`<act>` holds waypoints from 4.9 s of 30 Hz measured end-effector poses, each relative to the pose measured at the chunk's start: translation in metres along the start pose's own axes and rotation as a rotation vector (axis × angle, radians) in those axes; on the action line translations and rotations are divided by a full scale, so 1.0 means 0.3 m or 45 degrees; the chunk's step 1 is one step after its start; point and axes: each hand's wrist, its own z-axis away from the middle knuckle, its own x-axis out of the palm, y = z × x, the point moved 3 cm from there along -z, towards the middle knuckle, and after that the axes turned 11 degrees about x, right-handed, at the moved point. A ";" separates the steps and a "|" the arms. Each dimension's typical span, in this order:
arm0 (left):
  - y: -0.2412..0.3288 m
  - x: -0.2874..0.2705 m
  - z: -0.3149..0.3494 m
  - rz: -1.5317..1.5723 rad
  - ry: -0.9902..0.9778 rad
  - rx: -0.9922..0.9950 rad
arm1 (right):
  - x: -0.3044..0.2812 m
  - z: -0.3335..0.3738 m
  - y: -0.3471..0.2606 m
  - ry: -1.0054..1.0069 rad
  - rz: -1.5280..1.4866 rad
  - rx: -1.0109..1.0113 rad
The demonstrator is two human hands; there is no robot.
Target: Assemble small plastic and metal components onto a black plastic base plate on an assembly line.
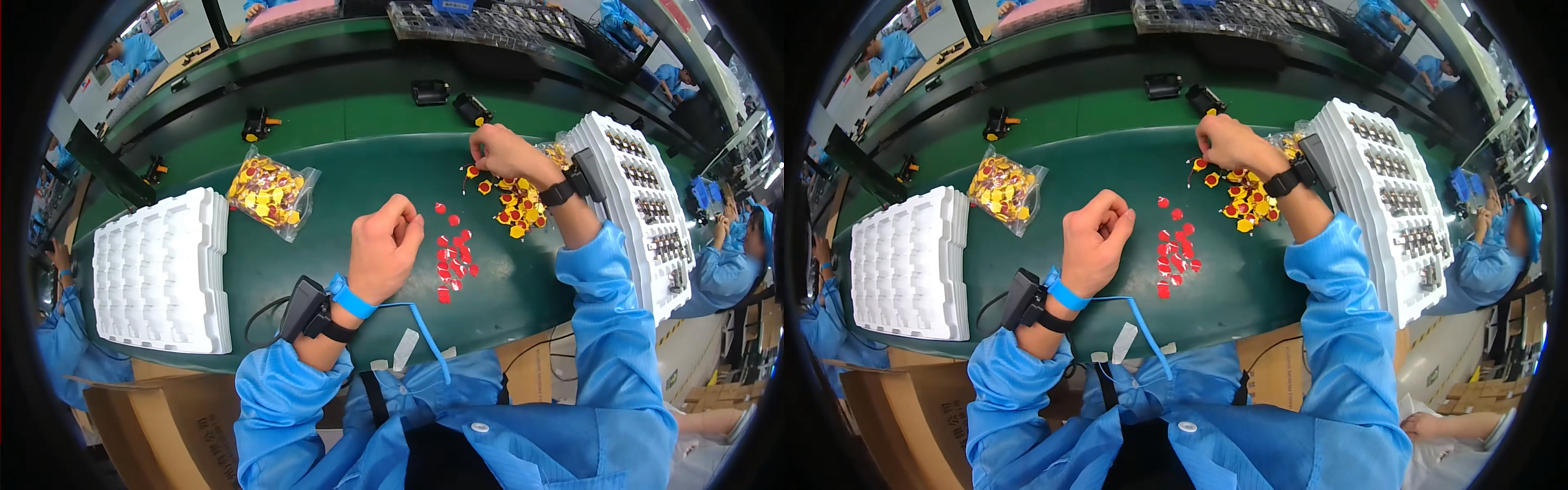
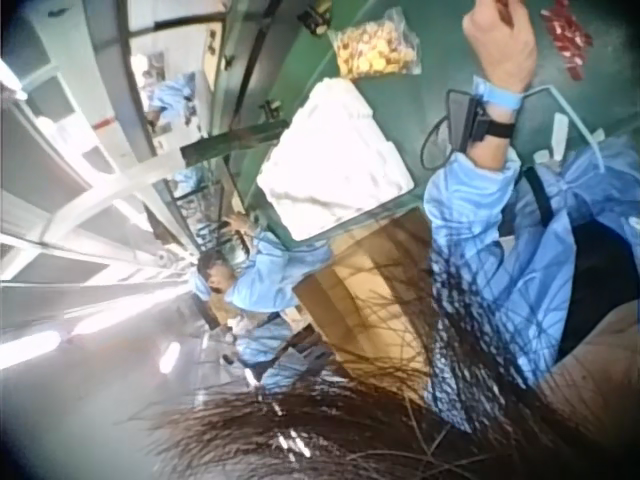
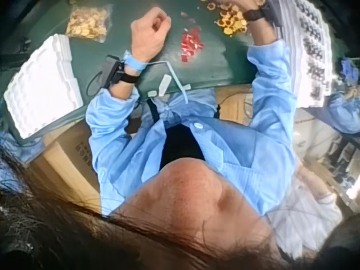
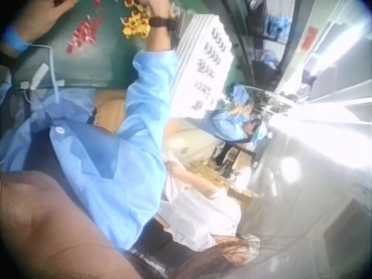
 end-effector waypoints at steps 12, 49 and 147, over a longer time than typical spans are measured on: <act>-0.002 0.011 0.006 -0.039 -0.055 0.061 | 0.013 0.036 -0.084 -0.055 0.388 -0.405; -0.008 0.019 0.007 0.759 -0.477 -0.460 | 0.067 0.372 -0.177 0.012 -1.262 -0.180; 0.021 0.028 -0.040 0.530 -0.654 -0.436 | 0.090 0.433 -0.223 -0.013 -1.309 -0.330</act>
